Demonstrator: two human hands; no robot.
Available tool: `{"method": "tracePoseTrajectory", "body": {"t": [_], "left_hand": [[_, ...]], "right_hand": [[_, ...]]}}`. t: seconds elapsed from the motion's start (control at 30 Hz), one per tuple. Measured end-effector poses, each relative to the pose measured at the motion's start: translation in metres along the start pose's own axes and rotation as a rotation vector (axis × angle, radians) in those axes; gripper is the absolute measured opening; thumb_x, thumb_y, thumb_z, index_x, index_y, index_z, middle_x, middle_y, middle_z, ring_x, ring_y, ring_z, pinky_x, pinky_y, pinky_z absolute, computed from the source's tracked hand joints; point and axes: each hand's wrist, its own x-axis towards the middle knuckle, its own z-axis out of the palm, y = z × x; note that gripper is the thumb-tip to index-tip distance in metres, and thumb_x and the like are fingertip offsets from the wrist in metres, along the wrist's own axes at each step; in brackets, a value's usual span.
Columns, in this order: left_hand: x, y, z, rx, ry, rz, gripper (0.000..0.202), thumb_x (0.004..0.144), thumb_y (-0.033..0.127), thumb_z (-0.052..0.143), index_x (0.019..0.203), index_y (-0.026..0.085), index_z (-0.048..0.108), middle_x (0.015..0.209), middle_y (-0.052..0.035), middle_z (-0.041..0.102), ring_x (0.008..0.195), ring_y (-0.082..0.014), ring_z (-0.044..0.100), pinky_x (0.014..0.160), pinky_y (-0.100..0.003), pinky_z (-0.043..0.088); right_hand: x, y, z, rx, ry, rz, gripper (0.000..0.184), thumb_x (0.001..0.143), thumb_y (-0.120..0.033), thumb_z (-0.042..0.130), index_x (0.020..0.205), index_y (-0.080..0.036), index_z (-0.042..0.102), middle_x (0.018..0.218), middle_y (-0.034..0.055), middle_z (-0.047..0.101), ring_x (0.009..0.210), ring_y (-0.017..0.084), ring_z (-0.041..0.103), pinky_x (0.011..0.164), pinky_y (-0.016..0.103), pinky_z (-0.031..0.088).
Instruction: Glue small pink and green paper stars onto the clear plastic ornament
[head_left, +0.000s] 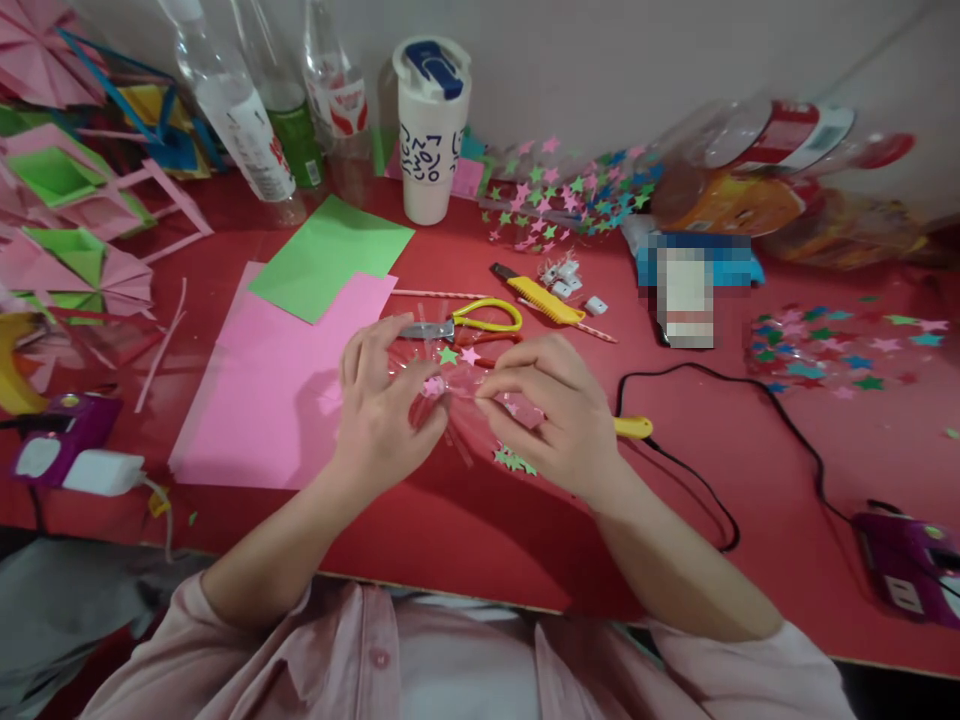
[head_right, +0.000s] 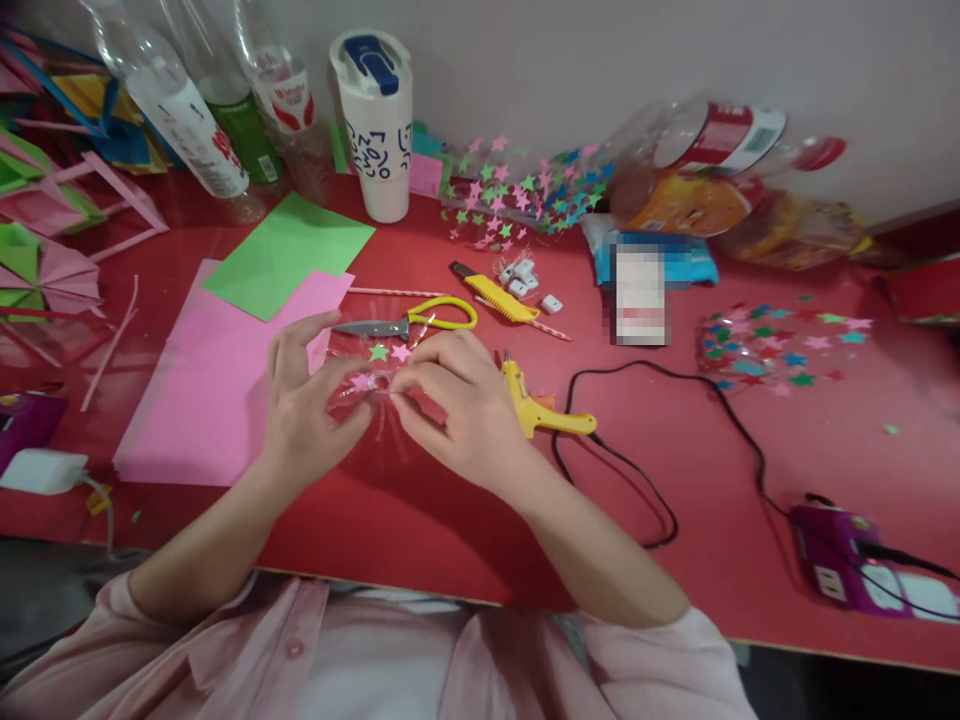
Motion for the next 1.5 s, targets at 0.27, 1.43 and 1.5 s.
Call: {"method": "tracePoseTrajectory", "body": {"t": [0.27, 1.43, 1.5], "left_hand": [[-0.001, 0.002, 0.01, -0.038, 0.014, -0.023, 0.023, 0.072, 0.01, 0.061, 0.089, 0.024, 0.057, 0.127, -0.0085, 0.052, 0.119, -0.0263, 0.05, 0.097, -0.05, 0.045], [0.001, 0.01, -0.002, -0.276, -0.165, -0.13, 0.015, 0.077, 0.014, 0.056, 0.09, 0.022, 0.055, 0.129, -0.0097, 0.048, 0.124, -0.0266, 0.046, 0.104, -0.049, 0.04], [0.002, 0.01, -0.003, -0.287, -0.175, -0.154, 0.015, 0.077, 0.013, 0.055, 0.089, 0.022, 0.056, 0.129, -0.0091, 0.05, 0.122, -0.0257, 0.048, 0.102, -0.048, 0.041]], "right_hand": [[0.004, 0.008, 0.012, 0.036, -0.053, -0.018, 0.006, 0.085, -0.017, 0.06, 0.082, -0.022, 0.059, 0.087, 0.0012, 0.062, 0.082, 0.015, 0.055, 0.074, 0.033, 0.045], [-0.002, 0.011, 0.023, 0.085, -0.062, 0.079, 0.008, 0.082, -0.013, 0.059, 0.081, -0.021, 0.056, 0.079, 0.001, 0.065, 0.076, 0.016, 0.055, 0.075, 0.035, 0.046], [-0.001, 0.009, 0.023, 0.086, -0.067, 0.113, 0.008, 0.082, -0.013, 0.058, 0.08, -0.021, 0.056, 0.079, 0.0009, 0.064, 0.076, 0.016, 0.055, 0.075, 0.035, 0.046]]}}
